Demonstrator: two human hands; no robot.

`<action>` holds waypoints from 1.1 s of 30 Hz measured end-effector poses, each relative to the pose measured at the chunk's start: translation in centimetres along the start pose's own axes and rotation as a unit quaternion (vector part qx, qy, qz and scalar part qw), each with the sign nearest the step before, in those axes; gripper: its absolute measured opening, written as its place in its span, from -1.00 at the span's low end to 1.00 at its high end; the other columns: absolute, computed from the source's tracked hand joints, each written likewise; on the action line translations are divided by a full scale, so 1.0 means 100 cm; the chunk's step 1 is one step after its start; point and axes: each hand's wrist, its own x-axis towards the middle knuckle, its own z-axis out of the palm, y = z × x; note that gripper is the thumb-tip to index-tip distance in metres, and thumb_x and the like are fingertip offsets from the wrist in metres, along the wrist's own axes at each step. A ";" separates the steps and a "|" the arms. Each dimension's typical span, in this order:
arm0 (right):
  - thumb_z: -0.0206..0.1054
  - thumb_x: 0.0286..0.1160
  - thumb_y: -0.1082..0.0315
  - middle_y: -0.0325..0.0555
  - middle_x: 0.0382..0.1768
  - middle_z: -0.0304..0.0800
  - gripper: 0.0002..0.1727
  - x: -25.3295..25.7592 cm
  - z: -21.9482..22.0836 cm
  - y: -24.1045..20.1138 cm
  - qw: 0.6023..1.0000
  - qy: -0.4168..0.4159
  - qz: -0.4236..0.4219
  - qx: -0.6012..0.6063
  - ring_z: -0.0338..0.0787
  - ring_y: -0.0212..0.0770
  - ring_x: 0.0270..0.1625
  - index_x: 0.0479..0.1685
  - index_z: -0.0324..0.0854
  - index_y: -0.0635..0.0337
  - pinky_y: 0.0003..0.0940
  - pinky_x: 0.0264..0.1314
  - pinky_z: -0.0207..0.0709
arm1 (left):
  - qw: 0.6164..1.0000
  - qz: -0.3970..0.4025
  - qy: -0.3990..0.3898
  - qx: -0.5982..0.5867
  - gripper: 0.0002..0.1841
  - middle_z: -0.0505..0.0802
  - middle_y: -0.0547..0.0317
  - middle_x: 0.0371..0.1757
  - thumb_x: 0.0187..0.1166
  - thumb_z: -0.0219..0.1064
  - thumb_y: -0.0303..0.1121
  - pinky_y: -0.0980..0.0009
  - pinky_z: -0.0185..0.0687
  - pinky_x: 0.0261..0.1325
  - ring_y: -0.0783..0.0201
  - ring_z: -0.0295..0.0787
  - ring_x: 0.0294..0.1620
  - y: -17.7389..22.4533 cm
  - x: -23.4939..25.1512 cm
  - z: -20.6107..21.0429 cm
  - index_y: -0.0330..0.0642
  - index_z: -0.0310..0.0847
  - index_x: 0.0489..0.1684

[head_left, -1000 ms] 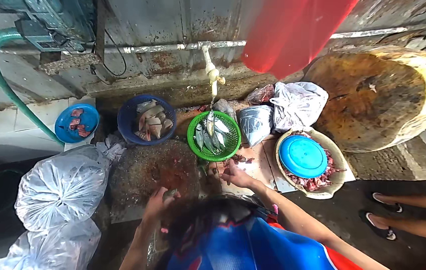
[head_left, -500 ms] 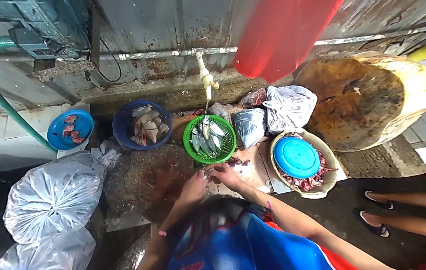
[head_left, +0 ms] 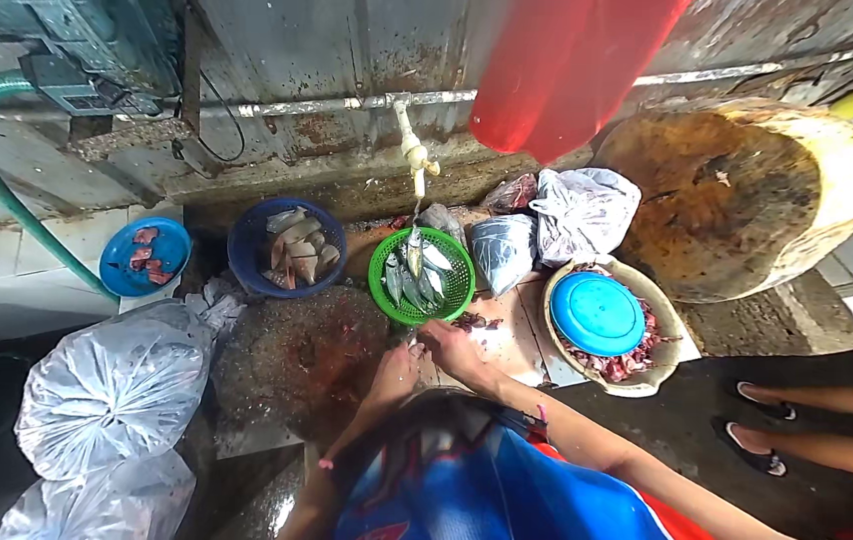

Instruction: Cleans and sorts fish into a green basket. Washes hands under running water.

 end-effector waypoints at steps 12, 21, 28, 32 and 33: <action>-0.10 0.85 0.20 0.14 0.13 0.51 -0.61 0.003 0.019 -0.010 0.962 -0.020 0.173 0.212 0.60 -0.11 0.22 0.03 0.56 0.31 -0.29 0.31 0.54 | 0.994 0.023 0.066 -0.081 -0.28 0.85 -0.29 -0.05 0.88 -0.18 0.12 -0.06 0.63 0.34 -0.12 0.82 0.13 0.006 0.005 0.008 -0.43 0.73 -0.02; -0.13 0.89 0.18 -0.14 -0.14 0.72 -0.58 -0.001 -0.003 0.012 0.850 -0.121 0.280 0.429 0.76 -0.29 -0.17 0.13 0.58 0.26 -0.31 -0.11 0.69 | 0.999 -0.018 -0.038 -0.012 -0.33 0.84 -0.27 0.01 0.90 -0.18 0.07 -0.07 0.62 0.35 -0.12 0.81 0.15 0.003 0.005 0.000 -0.40 0.71 0.07; -0.20 0.75 0.18 -0.23 -0.26 0.78 -0.56 -0.040 -0.039 0.048 0.763 -0.152 0.326 0.538 0.78 -0.22 -0.16 -0.17 0.65 0.07 -0.16 -0.08 0.69 | 0.985 0.082 -0.131 0.079 -0.45 0.84 -0.28 0.02 0.89 -0.10 -0.05 -0.11 0.61 0.36 -0.15 0.81 0.16 0.004 0.009 -0.020 -0.38 0.69 0.09; 0.07 0.82 -0.06 0.26 0.15 0.76 -0.41 -0.044 -0.065 0.096 0.887 -0.310 0.333 0.078 0.78 0.13 0.18 0.30 0.61 0.35 0.12 0.26 0.64 | 0.996 0.072 -0.047 0.012 -0.42 0.81 -0.24 -0.06 0.87 -0.06 0.05 -0.09 0.66 0.24 -0.10 0.80 0.04 -0.001 0.020 -0.042 -0.38 0.62 0.14; 0.19 0.69 -0.21 0.41 0.36 0.64 -0.24 -0.039 -0.072 0.098 0.866 -0.364 0.340 -0.040 0.66 0.33 0.41 0.46 0.52 0.37 0.30 0.46 0.50 | 0.996 0.082 0.001 -0.019 -0.42 0.80 -0.22 0.03 0.83 0.01 0.08 -0.05 0.68 0.26 -0.06 0.80 0.08 0.001 0.025 -0.048 -0.34 0.55 0.30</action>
